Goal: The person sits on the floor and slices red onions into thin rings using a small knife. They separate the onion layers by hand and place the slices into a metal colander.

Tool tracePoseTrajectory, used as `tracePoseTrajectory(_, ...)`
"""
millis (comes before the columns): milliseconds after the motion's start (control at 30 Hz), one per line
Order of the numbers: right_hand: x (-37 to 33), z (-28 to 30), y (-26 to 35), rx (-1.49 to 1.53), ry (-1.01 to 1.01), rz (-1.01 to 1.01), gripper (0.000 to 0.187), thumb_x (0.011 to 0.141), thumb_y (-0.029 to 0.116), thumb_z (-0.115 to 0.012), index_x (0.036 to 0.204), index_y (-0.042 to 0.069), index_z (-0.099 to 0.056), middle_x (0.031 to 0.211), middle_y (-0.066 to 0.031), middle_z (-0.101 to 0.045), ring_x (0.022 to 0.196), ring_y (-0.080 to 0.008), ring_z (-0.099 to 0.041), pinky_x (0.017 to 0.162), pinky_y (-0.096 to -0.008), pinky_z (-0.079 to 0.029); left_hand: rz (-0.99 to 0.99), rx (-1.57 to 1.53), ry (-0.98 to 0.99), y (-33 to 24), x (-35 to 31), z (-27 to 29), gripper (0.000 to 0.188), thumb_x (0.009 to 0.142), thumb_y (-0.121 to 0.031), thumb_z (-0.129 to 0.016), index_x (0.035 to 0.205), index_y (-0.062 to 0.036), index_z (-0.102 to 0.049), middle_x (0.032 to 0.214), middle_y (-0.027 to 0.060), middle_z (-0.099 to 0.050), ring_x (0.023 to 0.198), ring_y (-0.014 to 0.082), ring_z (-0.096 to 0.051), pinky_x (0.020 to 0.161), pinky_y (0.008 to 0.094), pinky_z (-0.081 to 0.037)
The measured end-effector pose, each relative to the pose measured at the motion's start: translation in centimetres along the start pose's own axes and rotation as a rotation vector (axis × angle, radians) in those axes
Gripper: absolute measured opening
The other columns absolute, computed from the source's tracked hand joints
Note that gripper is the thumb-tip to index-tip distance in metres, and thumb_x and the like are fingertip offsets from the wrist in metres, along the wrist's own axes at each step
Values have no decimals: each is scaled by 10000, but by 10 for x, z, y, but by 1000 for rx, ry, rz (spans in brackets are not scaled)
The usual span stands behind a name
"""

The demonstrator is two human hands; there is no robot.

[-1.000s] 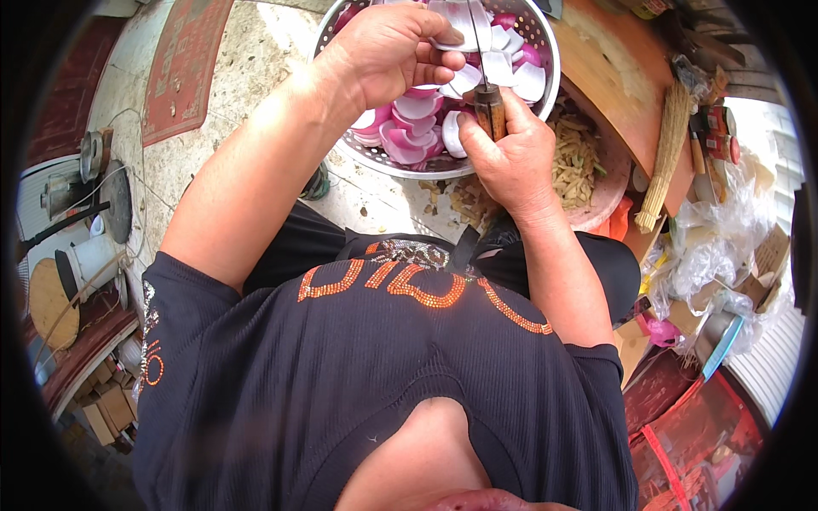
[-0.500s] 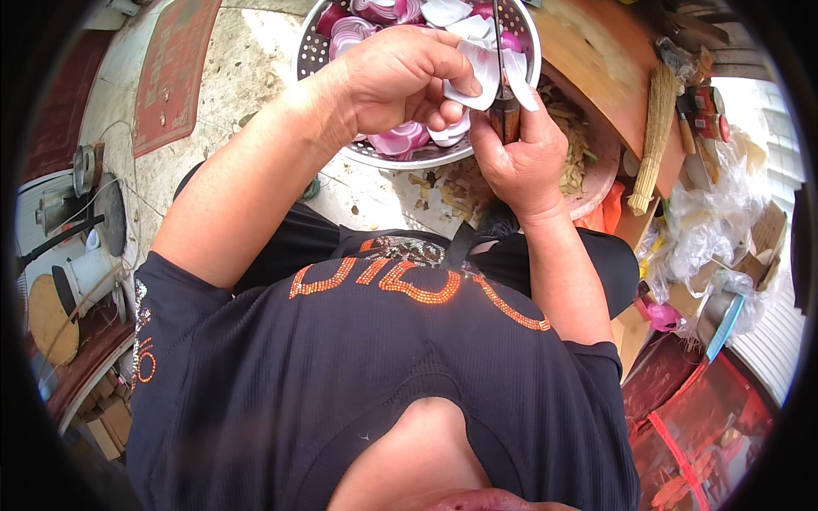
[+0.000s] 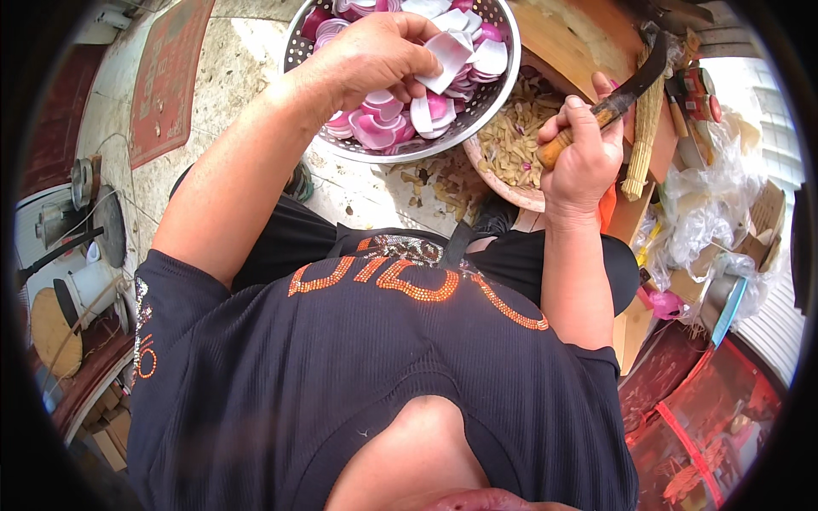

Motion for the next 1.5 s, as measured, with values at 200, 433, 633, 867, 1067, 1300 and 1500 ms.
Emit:
tracePoseTrajectory(200,-4,3,-48,497,9,-462,238,940,134,-566,1152,27,-574,715,-27,-532,566,-165,-523,504,-327,-449,-96,-43,-239,15,36,57,302,928,-132,-649,1212,-27,-645,933,49,-686,751,108,-649,691,237,-547)
tracePoseTrajectory(433,-5,-12,-49,357,15,-460,208,936,145,-576,1110,31,-581,722,-22,-529,575,-161,-497,527,-319,-401,-126,-272,-294,-29,38,49,435,878,-21,-634,1295,-6,-514,1035,138,-649,846,160,-658,659,280,-555)
tracePoseTrajectory(633,-12,-26,-52,230,93,-473,258,945,115,-581,1168,-12,-556,760,-53,-553,583,-163,-545,515,-297,-462,-107,473,-245,23,58,90,330,853,-150,-703,1150,-17,-648,914,90,-686,786,178,-674,674,302,-541)
tracePoseTrajectory(867,-15,-47,-55,149,173,-444,235,904,73,-650,1105,-18,-570,748,-69,-595,552,-160,-585,511,-270,-481,-51,1072,-197,24,28,62,388,712,-192,-809,1062,-70,-694,975,169,-712,928,318,-695,835,389,-532)
tracePoseTrajectory(1067,-23,-63,-58,-16,270,-423,244,901,58,-668,1123,-12,-592,767,-49,-599,555,-116,-569,511,-245,-465,-82,982,-249,24,26,74,334,736,-133,-759,1055,-60,-696,897,128,-709,837,253,-695,769,361,-544)
tracePoseTrajectory(1300,-45,-96,-49,-488,583,-111,272,858,86,-722,1109,35,-633,806,23,-636,682,-45,-561,626,-222,-471,-94,651,-377,25,29,101,194,899,-160,-636,1021,-10,-648,810,50,-662,684,136,-630,619,290,-534)
tracePoseTrajectory(1500,-47,-106,-53,-679,668,-28,311,807,131,-745,1087,42,-645,822,-27,-642,755,-100,-589,707,-281,-503,3,-15,-361,28,28,89,226,862,-46,-638,1083,-22,-597,807,65,-629,615,141,-617,497,270,-508)
Point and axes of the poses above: each hand's wrist, its own x-axis towards the middle knuckle, its own z-axis out of the back of the hand, y = z × x, the point moved 10 cm from there along x, towards the middle knuckle
